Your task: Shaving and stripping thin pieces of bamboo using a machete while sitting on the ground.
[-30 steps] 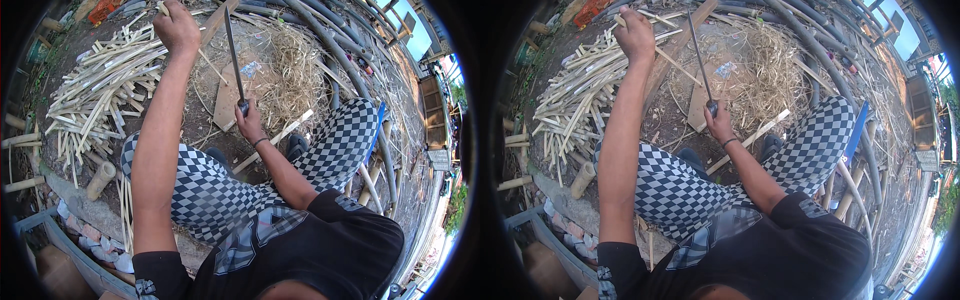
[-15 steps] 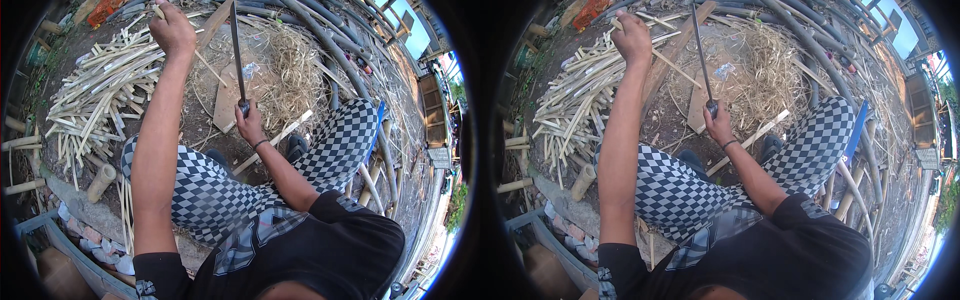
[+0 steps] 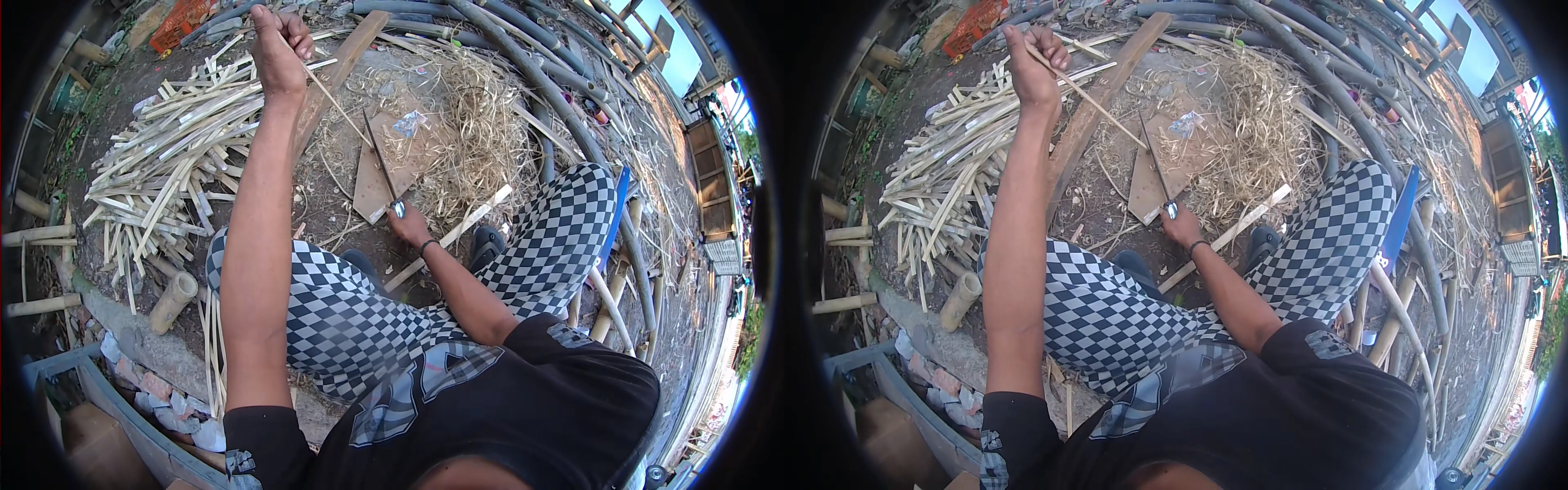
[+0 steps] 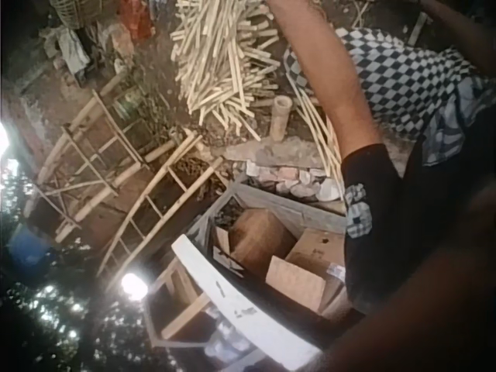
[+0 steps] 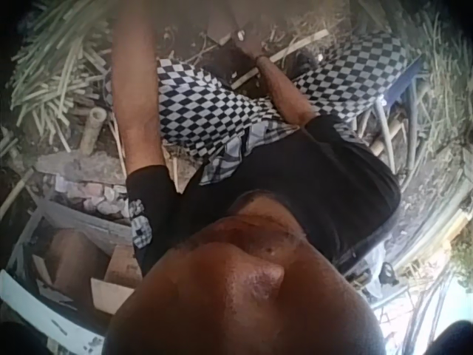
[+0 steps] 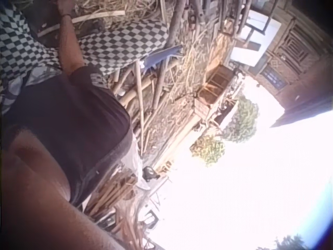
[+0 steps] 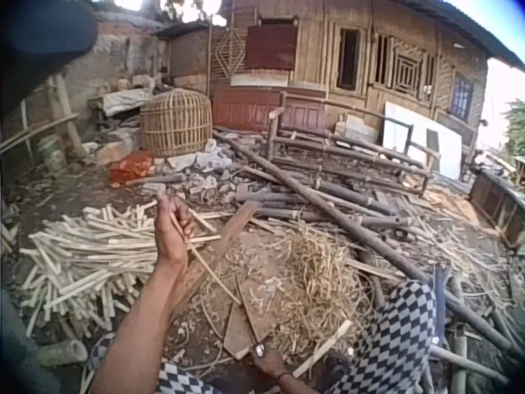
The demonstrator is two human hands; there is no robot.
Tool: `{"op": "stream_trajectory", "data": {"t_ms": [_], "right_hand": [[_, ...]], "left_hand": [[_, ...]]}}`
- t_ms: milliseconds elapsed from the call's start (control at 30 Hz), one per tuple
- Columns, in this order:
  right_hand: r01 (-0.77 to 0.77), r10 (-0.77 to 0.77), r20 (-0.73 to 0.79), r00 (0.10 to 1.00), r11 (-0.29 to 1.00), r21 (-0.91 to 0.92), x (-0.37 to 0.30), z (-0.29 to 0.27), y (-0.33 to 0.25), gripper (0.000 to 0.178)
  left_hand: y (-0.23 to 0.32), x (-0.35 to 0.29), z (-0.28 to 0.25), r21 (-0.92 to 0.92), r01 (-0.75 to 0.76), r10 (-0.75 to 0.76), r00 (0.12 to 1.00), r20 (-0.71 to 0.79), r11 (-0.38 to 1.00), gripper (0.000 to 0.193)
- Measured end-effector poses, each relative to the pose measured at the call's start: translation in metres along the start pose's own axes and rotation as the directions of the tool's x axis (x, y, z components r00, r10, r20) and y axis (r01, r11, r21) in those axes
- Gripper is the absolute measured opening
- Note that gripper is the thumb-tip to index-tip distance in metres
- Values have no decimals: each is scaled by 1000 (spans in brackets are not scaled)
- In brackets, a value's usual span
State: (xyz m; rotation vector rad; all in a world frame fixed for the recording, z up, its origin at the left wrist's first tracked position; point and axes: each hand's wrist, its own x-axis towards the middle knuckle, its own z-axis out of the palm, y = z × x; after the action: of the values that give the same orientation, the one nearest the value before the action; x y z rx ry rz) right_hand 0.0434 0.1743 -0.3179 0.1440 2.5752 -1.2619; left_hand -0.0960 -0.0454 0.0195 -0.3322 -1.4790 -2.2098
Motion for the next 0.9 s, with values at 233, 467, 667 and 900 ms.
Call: {"op": "stream_trajectory", "data": {"t_ms": [233, 467, 667, 900], "right_hand": [[-65, 65, -15, 998, 998, 7, 4, -29, -54, 53], [292, -238, -326, 915, 948, 127, -17, -60, -126, 36], [55, -75, -155, 985, 990, -133, 7, -23, -30, 44], [186, -157, -231, 960, 977, 108, -2, -51, -102, 47]], "left_hand": [[1, -1, -18, 84, 114, -119, 991, 65, 990, 64], [2, -10, 3, 200, 14, 0, 997, -72, 980, 71], [-8, 1, 17, 201, 12, -4, 999, -38, 980, 71], [-2, -1, -5, 169, 57, -69, 996, 63, 984, 72]]}}
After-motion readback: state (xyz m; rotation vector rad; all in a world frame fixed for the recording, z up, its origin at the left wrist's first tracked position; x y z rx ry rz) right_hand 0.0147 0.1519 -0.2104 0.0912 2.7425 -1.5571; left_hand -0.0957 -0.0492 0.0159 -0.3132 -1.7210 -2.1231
